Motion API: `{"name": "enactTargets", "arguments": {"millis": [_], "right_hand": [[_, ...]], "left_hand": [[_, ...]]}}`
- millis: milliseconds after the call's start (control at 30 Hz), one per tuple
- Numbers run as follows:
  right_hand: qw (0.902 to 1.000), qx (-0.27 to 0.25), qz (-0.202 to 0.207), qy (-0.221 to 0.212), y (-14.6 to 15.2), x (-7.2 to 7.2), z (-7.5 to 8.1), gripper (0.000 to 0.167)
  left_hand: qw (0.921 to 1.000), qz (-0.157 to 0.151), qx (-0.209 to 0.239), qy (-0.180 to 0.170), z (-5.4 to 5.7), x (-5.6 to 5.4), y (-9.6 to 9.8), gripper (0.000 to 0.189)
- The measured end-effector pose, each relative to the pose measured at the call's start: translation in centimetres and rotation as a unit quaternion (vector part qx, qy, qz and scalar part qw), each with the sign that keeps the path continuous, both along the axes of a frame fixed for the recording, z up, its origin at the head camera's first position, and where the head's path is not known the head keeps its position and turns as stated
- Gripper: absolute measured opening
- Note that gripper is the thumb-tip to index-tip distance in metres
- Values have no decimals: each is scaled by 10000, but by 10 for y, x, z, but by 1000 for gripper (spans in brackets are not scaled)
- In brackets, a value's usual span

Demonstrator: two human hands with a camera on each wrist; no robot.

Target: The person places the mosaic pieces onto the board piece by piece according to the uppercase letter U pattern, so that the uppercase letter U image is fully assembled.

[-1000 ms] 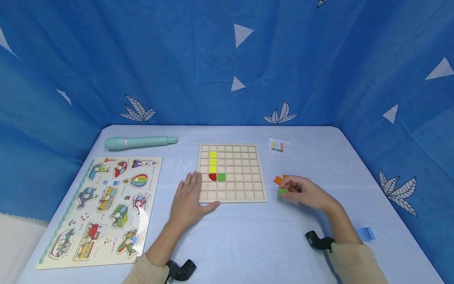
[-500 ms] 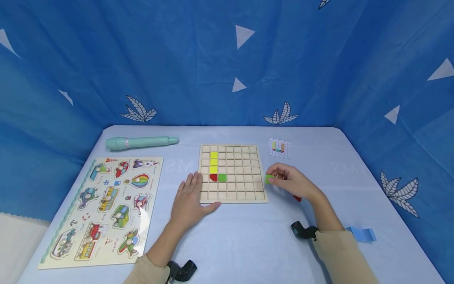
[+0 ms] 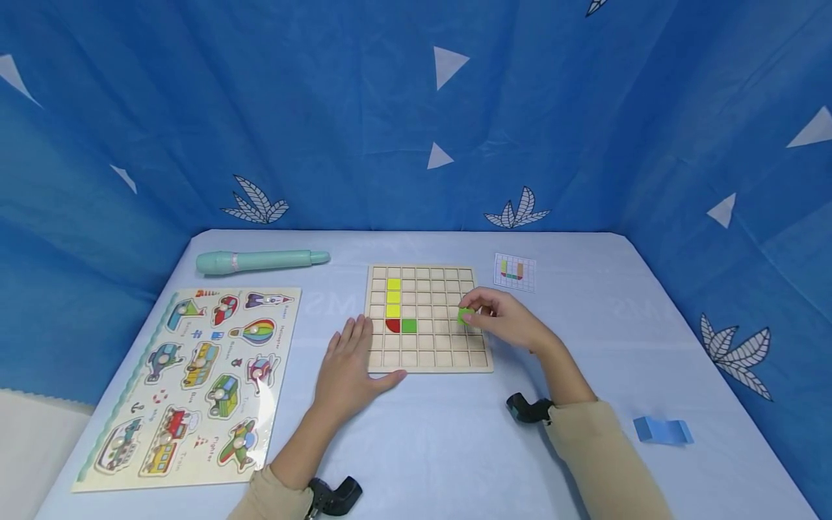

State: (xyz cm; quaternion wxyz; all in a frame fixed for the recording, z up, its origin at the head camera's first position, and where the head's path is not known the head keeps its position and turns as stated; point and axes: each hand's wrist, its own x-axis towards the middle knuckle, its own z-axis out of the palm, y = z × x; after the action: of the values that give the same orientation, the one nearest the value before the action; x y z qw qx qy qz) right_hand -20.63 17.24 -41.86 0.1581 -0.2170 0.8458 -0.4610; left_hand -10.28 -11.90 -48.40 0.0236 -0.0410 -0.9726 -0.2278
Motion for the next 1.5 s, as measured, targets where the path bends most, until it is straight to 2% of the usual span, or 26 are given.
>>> {"name": "enactTargets", "arguments": {"millis": [233,633,1333,1500], "right_hand": [[9995,-166,258,111,-22,-6,-3,16],[9997,-117,215,-2,-46,-10,-5,15],[9995,245,109,-152,-58,-11,-16,15],[9994,319,95,-67,-59,-11,-21,16]], "left_hand": [[10000,17,-28,-6,0,0,0,119],[10000,10,-41,1,-1,0,1,118],[9999,-4,-99,-26,0,1,1,119],[9999,-1,-117,-32,0,0,1,119]]}}
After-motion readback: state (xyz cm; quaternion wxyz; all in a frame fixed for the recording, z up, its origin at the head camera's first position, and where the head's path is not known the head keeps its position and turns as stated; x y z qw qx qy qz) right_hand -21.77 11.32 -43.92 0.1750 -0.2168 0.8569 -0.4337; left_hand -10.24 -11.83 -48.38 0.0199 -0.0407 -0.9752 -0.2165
